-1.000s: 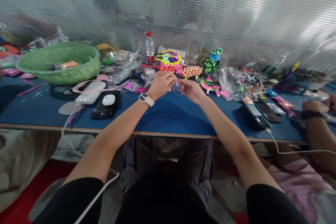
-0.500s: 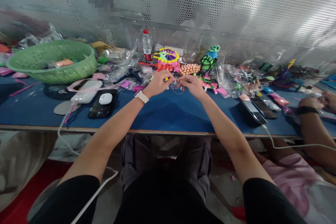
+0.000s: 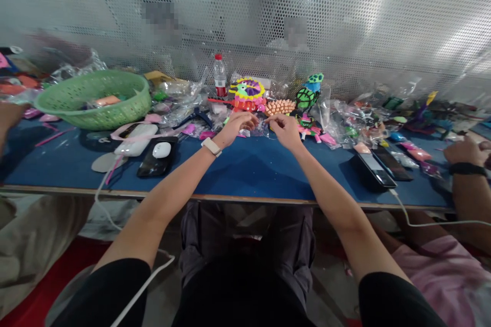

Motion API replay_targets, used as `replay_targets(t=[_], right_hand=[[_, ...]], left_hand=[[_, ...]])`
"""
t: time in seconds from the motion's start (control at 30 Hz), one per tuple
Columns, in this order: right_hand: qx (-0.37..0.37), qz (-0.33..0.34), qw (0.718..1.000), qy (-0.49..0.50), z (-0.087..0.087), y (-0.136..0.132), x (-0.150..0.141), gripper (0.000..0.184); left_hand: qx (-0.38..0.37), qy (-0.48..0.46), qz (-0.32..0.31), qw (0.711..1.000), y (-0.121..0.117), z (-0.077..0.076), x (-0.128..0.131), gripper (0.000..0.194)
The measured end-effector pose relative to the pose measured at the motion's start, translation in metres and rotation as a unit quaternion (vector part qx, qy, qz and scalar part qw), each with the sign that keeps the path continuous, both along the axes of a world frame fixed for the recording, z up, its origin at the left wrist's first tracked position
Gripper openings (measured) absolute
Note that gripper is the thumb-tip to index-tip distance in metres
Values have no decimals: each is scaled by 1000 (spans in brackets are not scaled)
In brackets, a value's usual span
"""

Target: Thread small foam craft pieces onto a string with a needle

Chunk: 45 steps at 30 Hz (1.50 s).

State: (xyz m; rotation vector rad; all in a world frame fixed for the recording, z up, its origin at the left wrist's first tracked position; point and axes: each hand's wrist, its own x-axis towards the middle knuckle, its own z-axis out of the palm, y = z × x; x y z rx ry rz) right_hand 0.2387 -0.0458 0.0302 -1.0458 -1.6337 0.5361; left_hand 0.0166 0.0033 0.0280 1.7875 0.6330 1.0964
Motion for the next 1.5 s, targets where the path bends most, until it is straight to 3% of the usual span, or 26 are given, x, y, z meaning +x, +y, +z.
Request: replay_targets(t=[0.13, 0.33, 0.47, 0.63, 0.73, 0.83, 0.9, 0.97, 1.03, 1.13, 1.23, 1.3, 1.5], right_hand=[[2, -7, 1000, -14, 1, 1, 2, 15], [-51, 73, 995, -38, 3, 4, 5, 14], [-64, 93, 993, -36, 1, 7, 8, 18], [-114, 139, 982, 56, -3, 9, 7, 30], [-145, 183, 965, 121, -5, 6, 1, 39], [-145, 185, 957, 169, -9, 4, -7, 46], [-135, 166, 958, 189, -12, 5, -11, 46], [-117, 132, 967, 186, -15, 7, -13, 44], [-81, 79, 982, 154, -17, 11, -11, 40], [13, -18, 998, 61, -20, 13, -8, 39], [75, -69, 995, -13, -23, 11, -9, 38], [86, -73, 993, -35, -25, 10, -11, 35], [83, -63, 992, -64, -27, 11, -12, 22]], left_hand=[[35, 56, -7, 998, 0, 1, -1, 20], [34, 98, -78, 992, -1, -2, 2, 17], [56, 116, -90, 988, 2, -3, -2, 22], [63, 113, -136, 982, 5, -2, -4, 37], [21, 65, -161, 985, 1, -4, -1, 51], [-34, 1, -162, 986, -4, -12, 6, 58], [-42, -17, -133, 990, -4, -18, 11, 56], [-9, -18, -56, 998, -2, -22, 15, 50], [68, -4, 58, 996, 0, -25, 16, 41], [219, 53, 199, 954, 0, -26, 14, 26], [329, 123, 231, 907, -3, -26, 15, 18], [355, 159, 232, 891, -5, -27, 18, 15], [311, 151, 242, 907, -4, -30, 26, 12]])
